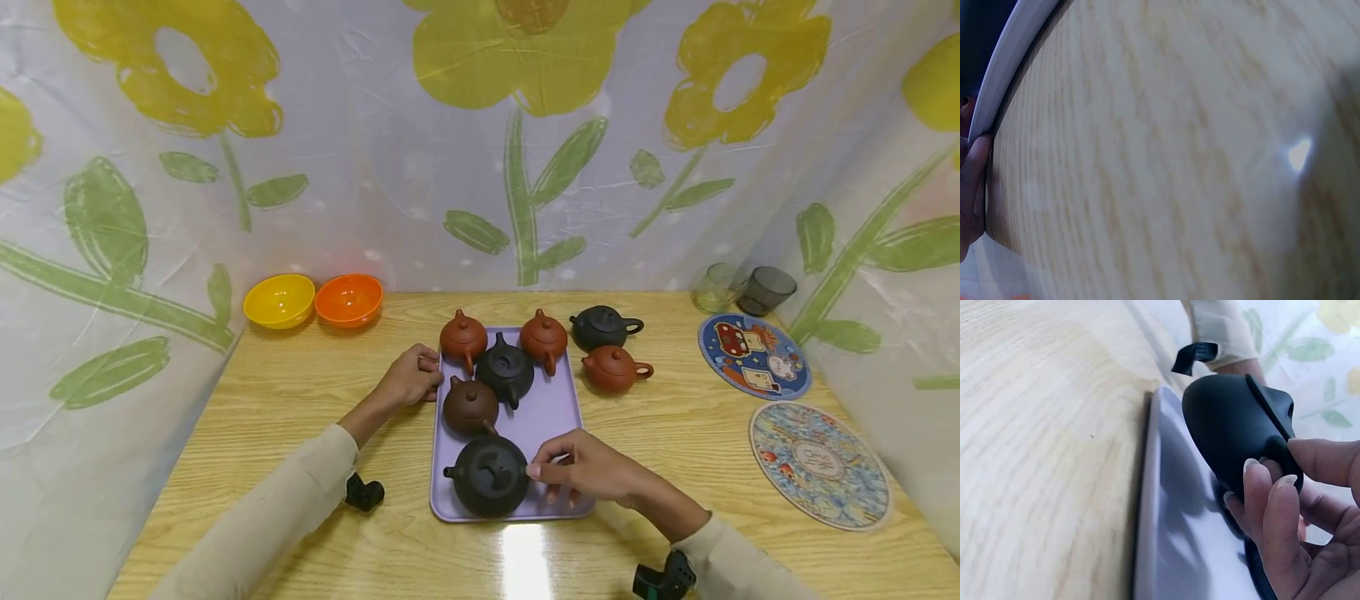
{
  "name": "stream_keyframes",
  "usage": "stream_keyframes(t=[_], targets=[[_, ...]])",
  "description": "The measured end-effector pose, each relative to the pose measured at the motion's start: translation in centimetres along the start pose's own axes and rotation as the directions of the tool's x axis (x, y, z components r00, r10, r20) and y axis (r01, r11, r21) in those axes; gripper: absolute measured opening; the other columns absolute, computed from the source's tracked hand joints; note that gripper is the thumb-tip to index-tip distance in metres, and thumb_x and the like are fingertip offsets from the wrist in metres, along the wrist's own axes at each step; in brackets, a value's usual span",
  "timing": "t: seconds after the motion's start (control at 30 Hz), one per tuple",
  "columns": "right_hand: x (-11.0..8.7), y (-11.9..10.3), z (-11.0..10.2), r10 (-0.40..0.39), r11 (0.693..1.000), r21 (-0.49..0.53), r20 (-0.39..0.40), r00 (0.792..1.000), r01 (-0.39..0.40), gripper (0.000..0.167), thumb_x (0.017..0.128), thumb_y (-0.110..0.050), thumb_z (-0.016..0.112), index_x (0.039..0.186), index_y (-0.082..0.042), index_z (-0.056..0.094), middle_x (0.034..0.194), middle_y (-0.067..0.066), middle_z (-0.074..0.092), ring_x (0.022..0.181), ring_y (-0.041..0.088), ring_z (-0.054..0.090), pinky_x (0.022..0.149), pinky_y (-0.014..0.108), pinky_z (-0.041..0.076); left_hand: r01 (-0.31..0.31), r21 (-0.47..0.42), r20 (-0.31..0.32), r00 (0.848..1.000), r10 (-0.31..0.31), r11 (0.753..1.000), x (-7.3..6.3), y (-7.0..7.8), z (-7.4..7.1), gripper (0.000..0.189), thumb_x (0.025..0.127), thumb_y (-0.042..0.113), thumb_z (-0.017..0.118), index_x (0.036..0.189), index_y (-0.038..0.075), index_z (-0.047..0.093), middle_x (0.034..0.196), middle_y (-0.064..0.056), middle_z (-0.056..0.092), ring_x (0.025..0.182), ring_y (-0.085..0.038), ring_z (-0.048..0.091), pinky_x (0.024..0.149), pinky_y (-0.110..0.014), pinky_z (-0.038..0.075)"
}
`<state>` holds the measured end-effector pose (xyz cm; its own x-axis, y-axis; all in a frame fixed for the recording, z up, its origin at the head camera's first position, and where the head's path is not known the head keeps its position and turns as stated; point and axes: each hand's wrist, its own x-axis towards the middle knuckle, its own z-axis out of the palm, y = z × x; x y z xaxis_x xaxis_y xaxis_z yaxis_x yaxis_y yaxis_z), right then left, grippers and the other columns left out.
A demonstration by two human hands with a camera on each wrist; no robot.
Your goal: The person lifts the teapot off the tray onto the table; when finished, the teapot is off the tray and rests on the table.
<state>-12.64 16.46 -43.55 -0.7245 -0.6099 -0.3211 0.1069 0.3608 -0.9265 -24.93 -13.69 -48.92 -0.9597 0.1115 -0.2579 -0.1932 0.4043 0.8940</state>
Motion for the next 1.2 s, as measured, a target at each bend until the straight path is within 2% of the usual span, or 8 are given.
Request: stream_keyframes(t=[0.37, 0.7, 0.97, 1.2], targets=[[-1.1, 0.0, -2.7, -0.021, 0.999, -0.048, 0.013, 1.000, 0.022, 0.029, 0.097, -0.021, 0.065, 0.102, 0.007, 0.070, 0.077, 0.004, 0.066, 0.070, 0.016, 0.065, 0.051, 0.025, 0.052, 0.004, 0.008, 0.004, 1.000, -0.004, 1.000, -0.1, 0.1, -0.1, 0.035, 0.093, -0.002, 0.061, 0.126, -0.004, 0.049, 0.110, -0.019, 0.057, 0.076, -0.017, 0.060, 0.061, -0.030, 0.062], [-2.3, 0.6, -5.5, 0.016, 0.999, -0.028, -0.013, 1.000, -0.017, 0.032, 0.098, -0.022, 0.065, 0.106, 0.009, 0.068, 0.078, 0.002, 0.064, 0.070, 0.017, 0.064, 0.052, 0.026, 0.052, 0.007, 0.003, 0.006, 1.000, -0.007, 1.000, 0.0, -0.1, -0.1, 0.035, 0.093, -0.002, 0.062, 0.126, -0.004, 0.050, 0.107, -0.017, 0.056, 0.075, -0.017, 0.060, 0.061, -0.029, 0.062], [-3.0, 1.4, -7.5, 0.017, 0.998, -0.052, -0.028, 0.999, -0.018, 0.028, 0.098, -0.021, 0.063, 0.106, 0.006, 0.070, 0.085, 0.009, 0.066, 0.074, 0.020, 0.066, 0.053, 0.028, 0.054, 0.005, 0.006, 0.010, 1.000, -0.005, 1.000, 0.0, 0.1, -0.1, 0.035, 0.093, -0.002, 0.061, 0.126, -0.004, 0.049, 0.107, -0.017, 0.057, 0.075, -0.017, 0.060, 0.062, -0.029, 0.062], [-3.7, 1.8, -8.9, 0.010, 0.999, -0.049, -0.029, 1.000, -0.011, 0.025, 0.099, -0.019, 0.062, 0.106, 0.004, 0.070, 0.085, 0.009, 0.065, 0.073, 0.014, 0.065, 0.054, 0.028, 0.054, 0.015, 0.004, 0.009, 1.000, -0.015, 1.000, 0.0, 0.3, -0.2, 0.036, 0.093, -0.003, 0.061, 0.127, -0.004, 0.049, 0.106, -0.016, 0.055, 0.076, -0.017, 0.059, 0.062, -0.029, 0.062]])
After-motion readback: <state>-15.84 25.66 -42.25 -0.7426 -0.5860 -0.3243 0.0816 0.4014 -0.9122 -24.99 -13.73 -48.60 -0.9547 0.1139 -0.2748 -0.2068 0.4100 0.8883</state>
